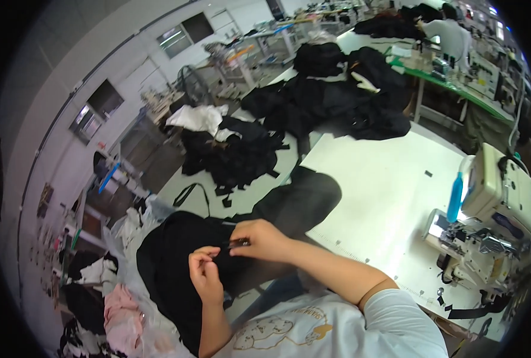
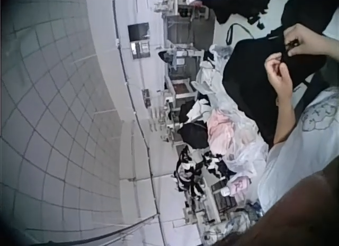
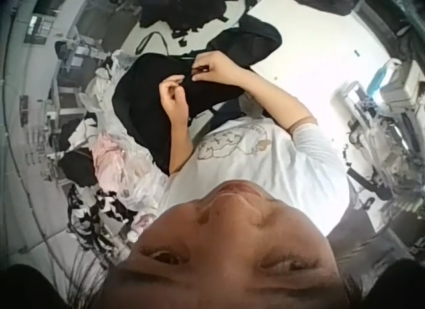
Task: Inspecting black garment pieces for quality and using thread snips to trim excess threads in a factory environment.
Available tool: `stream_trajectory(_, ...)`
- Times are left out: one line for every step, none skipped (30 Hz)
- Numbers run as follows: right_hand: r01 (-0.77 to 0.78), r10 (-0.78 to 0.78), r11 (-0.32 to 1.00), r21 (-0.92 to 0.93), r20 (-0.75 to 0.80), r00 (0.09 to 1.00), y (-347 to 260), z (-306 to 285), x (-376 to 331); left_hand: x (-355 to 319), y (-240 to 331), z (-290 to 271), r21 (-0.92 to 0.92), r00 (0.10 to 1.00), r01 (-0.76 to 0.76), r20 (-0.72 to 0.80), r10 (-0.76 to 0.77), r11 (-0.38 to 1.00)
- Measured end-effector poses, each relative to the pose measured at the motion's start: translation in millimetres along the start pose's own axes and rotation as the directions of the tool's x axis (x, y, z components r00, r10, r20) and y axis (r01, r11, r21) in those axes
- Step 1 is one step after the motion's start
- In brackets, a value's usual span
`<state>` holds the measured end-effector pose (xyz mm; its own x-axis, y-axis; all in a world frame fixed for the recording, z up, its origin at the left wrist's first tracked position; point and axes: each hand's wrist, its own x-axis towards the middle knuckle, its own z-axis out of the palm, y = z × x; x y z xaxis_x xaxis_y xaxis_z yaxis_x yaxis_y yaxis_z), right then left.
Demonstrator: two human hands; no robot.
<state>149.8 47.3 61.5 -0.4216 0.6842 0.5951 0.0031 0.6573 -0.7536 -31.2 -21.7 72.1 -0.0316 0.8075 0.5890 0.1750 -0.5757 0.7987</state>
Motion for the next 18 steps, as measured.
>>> stream_trajectory(0.019,-0.02,0.998,-0.065,-0.019,1.0,-3.1,0.3,-1.8,-1.0,1.9,6.0,0.057,1.0,0.024,0.012,-0.024,0.998)
stream_trajectory(-0.005,0.0,0.994,-0.105,-0.045,0.999,-8.1,1.8,-3.5,-3.3,-4.0,9.1,-0.019,0.999,0.037,0.023,-0.037,0.999)
stream_trajectory(-0.004,-0.002,0.993,-0.12,-0.053,0.999,-10.9,-0.5,-5.1,-6.5,-9.4,8.5,0.041,0.994,0.106,0.003,-0.107,0.993)
stream_trajectory(-0.014,0.004,0.992,-0.126,-0.073,0.997,-13.1,-2.4,-6.6,-7.8,-12.4,8.4,0.104,0.984,0.178,-0.022,-0.177,0.978)
stream_trajectory(-0.021,0.011,0.992,-0.126,-0.084,0.996,-14.7,-3.7,-7.0,-3.6,-1.7,12.1,0.181,0.988,0.156,-0.049,-0.149,0.971)
stream_trajectory(-0.05,0.039,0.992,-0.117,-0.096,0.995,-17.7,-6.8,-7.5,-0.6,-4.4,9.3,0.209,0.994,0.111,-0.028,-0.107,0.972)
stream_trajectory(-0.035,0.022,0.992,-0.12,-0.112,0.994,-21.4,-9.9,-6.6,1.4,-6.8,5.4,0.239,0.998,0.069,-0.007,-0.069,0.969)
stream_trajectory(-0.02,0.006,0.993,-0.119,-0.121,0.993,-24.0,-12.7,-5.5,3.5,-1.2,6.4,0.193,0.997,0.083,-0.019,-0.081,0.978)
stream_trajectory(0.046,-0.072,0.983,-0.18,-0.14,0.988,-19.2,-13.7,-5.6,5.9,3.1,9.9,0.153,0.996,0.085,-0.053,-0.078,0.985)
stream_trajectory(0.055,-0.087,0.973,-0.224,-0.136,0.987,-17.8,-17.0,-5.6,8.5,6.3,12.9,0.115,0.993,0.088,-0.09,-0.078,0.989)
stream_trajectory(0.067,-0.103,0.964,-0.258,-0.127,0.987,-15.2,-19.3,-4.5,10.1,4.0,11.3,0.078,0.991,0.069,-0.12,-0.059,0.995)
stream_trajectory(0.064,-0.108,0.951,-0.303,-0.131,0.985,-10.3,-21.2,-4.7,13.0,6.6,13.0,0.012,0.982,0.084,-0.173,-0.081,0.996)
stream_trajectory(0.062,-0.116,0.938,-0.342,-0.142,0.983,-7.8,-24.6,-3.9,17.5,9.0,14.5,-0.051,0.968,0.095,-0.228,-0.104,0.994)
stream_trajectory(0.02,-0.078,0.95,-0.313,-0.172,0.982,3.1,-27.8,-6.0,24.2,6.9,12.0,0.068,0.977,-0.003,-0.212,0.018,0.998)
stream_trajectory(-0.024,-0.035,0.945,-0.326,-0.174,0.984,6.3,-32.3,-6.2,25.9,7.7,7.7,0.087,0.97,0.075,-0.238,-0.052,0.993)
stream_trajectory(-0.04,-0.026,0.935,-0.353,-0.182,0.983,9.6,-36.1,-6.8,28.2,10.8,5.0,0.103,0.956,0.149,-0.268,-0.117,0.984)
stream_trajectory(-0.053,-0.013,0.937,-0.347,-0.186,0.982,13.4,-40.2,-7.4,33.3,16.3,8.3,0.084,0.934,0.147,-0.339,-0.111,0.985)
stream_trajectory(-0.078,0.009,0.935,-0.345,-0.197,0.98,17.2,-45.2,-8.7,35.7,19.5,5.3,-0.022,0.918,0.181,-0.353,-0.177,0.983)
